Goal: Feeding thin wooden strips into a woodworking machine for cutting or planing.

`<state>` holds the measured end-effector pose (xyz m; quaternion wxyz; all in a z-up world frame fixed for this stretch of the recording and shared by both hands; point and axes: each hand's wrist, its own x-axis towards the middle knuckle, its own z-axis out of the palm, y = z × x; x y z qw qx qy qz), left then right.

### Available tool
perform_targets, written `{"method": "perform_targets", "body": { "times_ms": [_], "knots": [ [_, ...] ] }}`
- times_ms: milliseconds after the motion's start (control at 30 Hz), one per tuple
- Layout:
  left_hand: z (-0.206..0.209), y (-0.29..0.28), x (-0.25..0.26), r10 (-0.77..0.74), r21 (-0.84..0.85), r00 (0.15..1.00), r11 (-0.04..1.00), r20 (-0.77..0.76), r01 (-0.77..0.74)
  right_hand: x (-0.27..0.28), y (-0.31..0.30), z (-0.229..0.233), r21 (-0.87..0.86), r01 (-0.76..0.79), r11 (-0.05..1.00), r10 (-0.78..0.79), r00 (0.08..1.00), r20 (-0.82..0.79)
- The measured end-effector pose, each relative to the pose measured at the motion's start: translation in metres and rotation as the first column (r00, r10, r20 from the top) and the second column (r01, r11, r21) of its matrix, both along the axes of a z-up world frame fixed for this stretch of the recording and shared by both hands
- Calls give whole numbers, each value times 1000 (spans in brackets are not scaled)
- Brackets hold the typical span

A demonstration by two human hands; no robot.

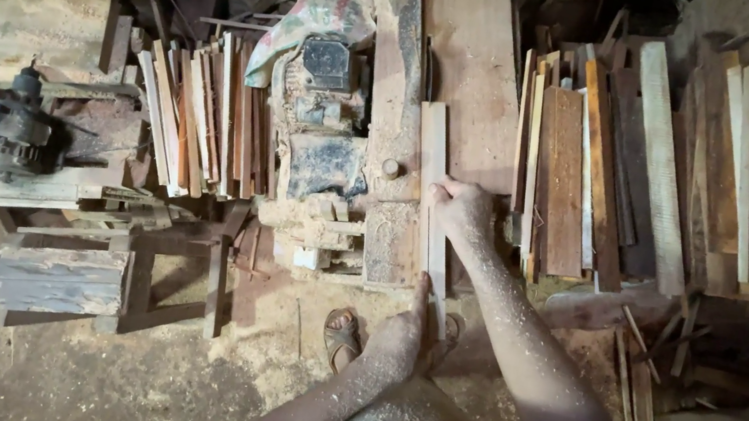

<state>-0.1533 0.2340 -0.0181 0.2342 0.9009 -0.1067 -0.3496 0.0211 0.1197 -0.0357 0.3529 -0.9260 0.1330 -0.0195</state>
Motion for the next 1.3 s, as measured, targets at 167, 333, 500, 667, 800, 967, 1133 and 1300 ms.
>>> {"method": "perform_targets", "body": {
  "times_ms": [167,333,500,667,800,967,1133,1300],
  "knots": [
    [-4,-2,26,17,16,999,1000,52,-18,24,-1,2,-35,-25,999,26,999,20],
    [-19,-6,54,12,115,984,993,175,-32,11,-10,0,-33,-76,997,73,995,-67],
    [1,4,96,2,0,997,1000,71,-2,-6,-5,18,76,36,996,-23,985,-172],
    [-17,1,126,27,18,995,999,99,-29,22,2,20,36,75,997,-67,980,-187],
    [-19,-4,145,3,60,982,998,187,-14,54,-5,-17,14,85,996,-81,980,-182],
    [-8,-1,167,-1,54,949,998,314,-17,81,-6,-27,18,73,997,-70,990,-125],
    [-50,-3,134,-95,186,807,982,583,-18,30,-7,7,29,8,1000,-6,998,-61],
    [4,7,18,441,-443,885,770,-149,-458,-95,-25,-17,30,-37,999,41,991,-125]
  ]
}}
